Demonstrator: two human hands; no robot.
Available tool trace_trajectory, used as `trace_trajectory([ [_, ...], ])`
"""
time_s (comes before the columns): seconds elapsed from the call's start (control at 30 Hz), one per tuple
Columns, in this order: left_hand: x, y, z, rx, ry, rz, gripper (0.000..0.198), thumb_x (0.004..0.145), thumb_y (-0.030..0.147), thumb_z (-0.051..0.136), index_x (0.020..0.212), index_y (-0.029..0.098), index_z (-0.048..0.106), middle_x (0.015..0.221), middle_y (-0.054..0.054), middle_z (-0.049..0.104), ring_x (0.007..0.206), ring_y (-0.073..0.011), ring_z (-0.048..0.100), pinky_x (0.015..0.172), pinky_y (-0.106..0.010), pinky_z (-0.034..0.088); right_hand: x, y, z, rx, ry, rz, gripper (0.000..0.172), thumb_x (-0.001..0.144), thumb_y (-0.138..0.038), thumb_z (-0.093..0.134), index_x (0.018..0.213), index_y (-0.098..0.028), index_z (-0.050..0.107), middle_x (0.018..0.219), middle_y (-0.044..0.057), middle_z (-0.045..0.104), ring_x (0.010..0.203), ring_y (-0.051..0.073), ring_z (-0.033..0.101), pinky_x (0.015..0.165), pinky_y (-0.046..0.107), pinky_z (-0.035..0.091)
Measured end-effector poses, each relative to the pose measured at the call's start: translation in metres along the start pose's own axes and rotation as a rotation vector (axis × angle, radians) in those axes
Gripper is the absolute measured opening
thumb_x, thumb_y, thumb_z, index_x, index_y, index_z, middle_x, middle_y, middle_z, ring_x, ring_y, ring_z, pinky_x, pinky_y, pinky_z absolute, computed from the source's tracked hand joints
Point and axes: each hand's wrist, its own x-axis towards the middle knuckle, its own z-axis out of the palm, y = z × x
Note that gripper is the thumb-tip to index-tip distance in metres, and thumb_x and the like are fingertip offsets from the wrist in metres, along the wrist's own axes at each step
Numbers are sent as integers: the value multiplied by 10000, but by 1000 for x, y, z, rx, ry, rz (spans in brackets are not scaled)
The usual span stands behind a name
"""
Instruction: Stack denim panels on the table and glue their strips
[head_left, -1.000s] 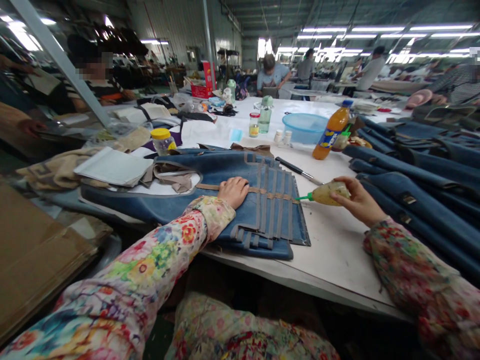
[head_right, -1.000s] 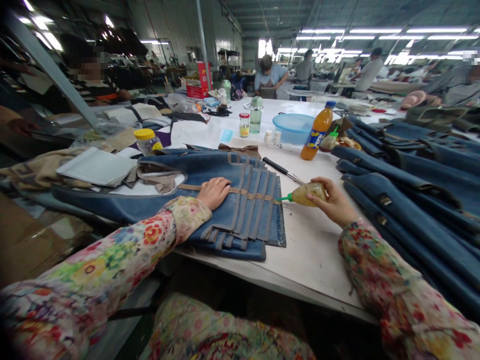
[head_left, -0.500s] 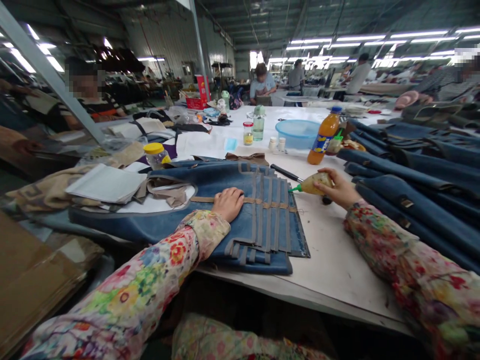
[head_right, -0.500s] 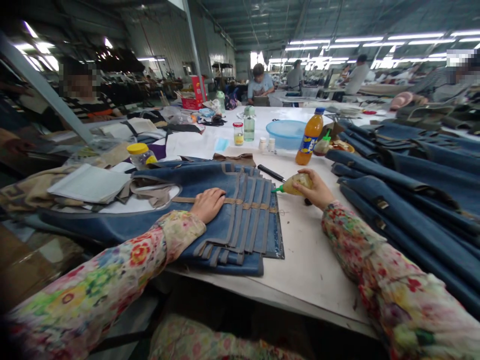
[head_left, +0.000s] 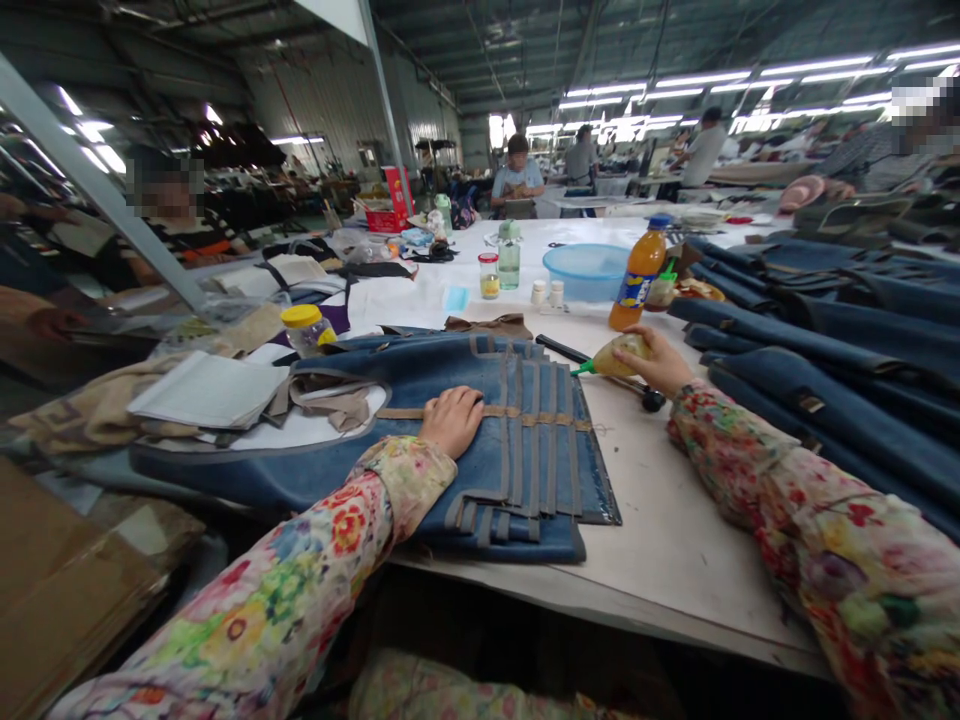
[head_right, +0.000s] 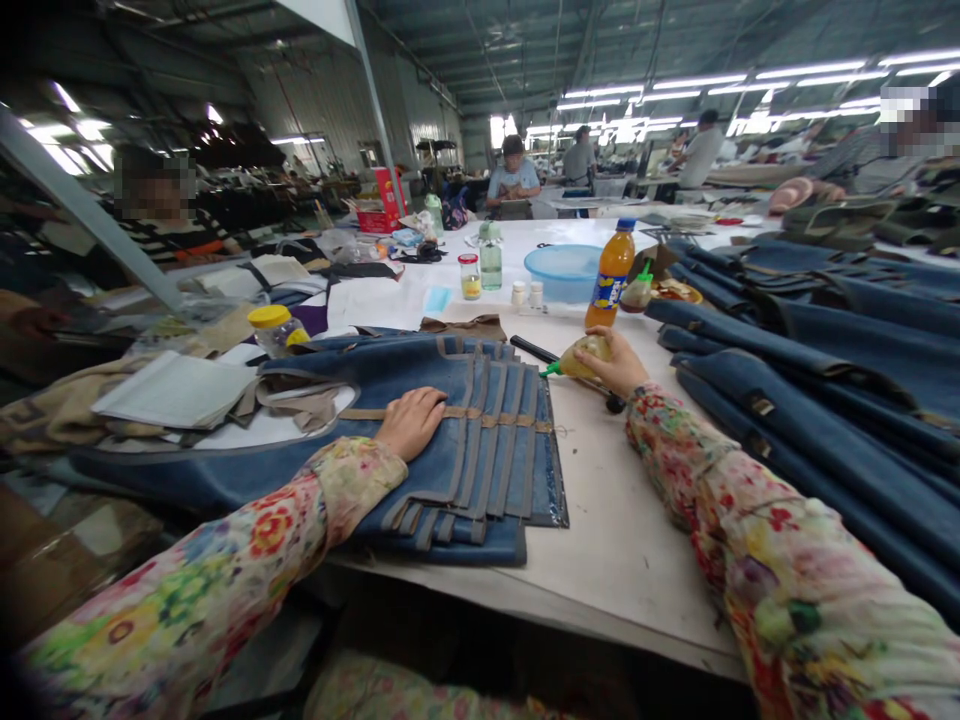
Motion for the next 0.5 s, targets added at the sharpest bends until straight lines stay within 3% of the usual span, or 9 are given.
trace_trajectory([
  [0.33, 0, 0, 1, -11, 13, 9, 299, 902, 352, 299, 1091, 272, 516, 1166, -10, 539, 1107, -183, 452, 921, -377, 342, -21, -1, -23, 135, -201, 131, 503, 677, -582, 596, 1045, -240, 579, 1035, 60, 602, 983, 270, 553, 867, 418, 450],
  [0.5, -1, 1, 0, -10, 11, 5, 302, 903, 349, 298, 1101, 265, 511, 1181, -17, 534, 1115, -176, 444, 929, -367, 333, -8, 6, -15, 275, -28, 96, 530, 693, -574, 580, 1108, -252, 508, 1032, 55, 594, 947, 242, 578, 811, 380, 488],
])
